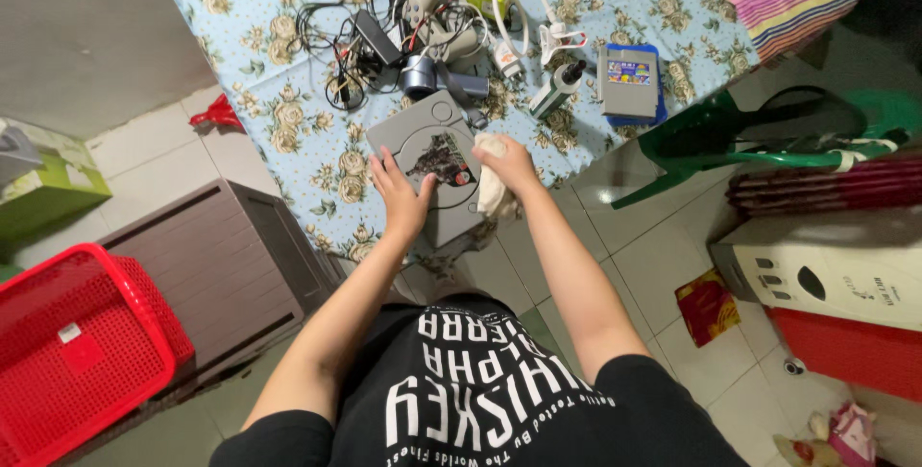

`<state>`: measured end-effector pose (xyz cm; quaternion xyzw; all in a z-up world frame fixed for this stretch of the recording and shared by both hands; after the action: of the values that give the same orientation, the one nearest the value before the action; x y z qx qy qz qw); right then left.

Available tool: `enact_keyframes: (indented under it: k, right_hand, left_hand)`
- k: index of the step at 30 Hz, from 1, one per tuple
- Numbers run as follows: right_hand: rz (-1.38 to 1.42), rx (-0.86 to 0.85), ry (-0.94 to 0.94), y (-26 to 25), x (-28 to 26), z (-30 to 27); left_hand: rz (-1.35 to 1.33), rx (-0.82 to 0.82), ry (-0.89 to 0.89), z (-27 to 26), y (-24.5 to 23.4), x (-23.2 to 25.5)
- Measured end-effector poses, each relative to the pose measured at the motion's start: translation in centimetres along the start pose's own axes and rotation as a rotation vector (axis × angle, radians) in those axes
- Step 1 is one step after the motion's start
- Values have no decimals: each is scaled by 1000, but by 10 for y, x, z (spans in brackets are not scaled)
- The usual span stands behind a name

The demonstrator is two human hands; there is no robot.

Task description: The person cleans a game console and various power adapters using a cloth and a spray bottle. The person wipes the top, bottom, and sides of the console, then proceeds to clean a white power cable and several small power adapters individually.

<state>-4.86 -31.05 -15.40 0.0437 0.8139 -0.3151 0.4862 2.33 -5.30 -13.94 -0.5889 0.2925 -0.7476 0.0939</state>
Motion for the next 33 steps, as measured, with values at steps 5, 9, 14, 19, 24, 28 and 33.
enact_keyframes:
  k: [5,9,14,19,24,28,33]
  right_hand:
    - [44,124,-169,-2,-18,-55]
    - [308,230,-302,-6,-28,-63]
    - [383,145,-347,-25,-78,-75]
    - [256,306,-717,-72,-177,-108]
    - [-146,249,-778,-61,-250,-98]
    - [-441,277,-833,-42,-277,-111]
    - [-454,149,-1007,-52,-283,-127]
  left_hand:
    - [-379,56,-56,8,-15,9]
    - [-779,-77,-89,28,-50,47]
    - [-672,-191,46,36,-83,57]
    - [-548,-119,340,25,-86,37]
    - [-520,-182,320,14,-81,25]
    - [-531,-198,347,19,-118,61]
    - [-529,-218,329,30,-155,108]
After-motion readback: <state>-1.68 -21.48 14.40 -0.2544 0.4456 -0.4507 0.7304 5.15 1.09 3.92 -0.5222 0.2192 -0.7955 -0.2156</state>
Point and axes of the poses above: each hand's wrist, its own z-axis towards the middle knuckle, its own y-axis out of the palm, x = y × z, the point moved 5 cm from there along z, towards the middle knuckle, and after that the axes turned 1 degree about -z, right-handed, at the moved point
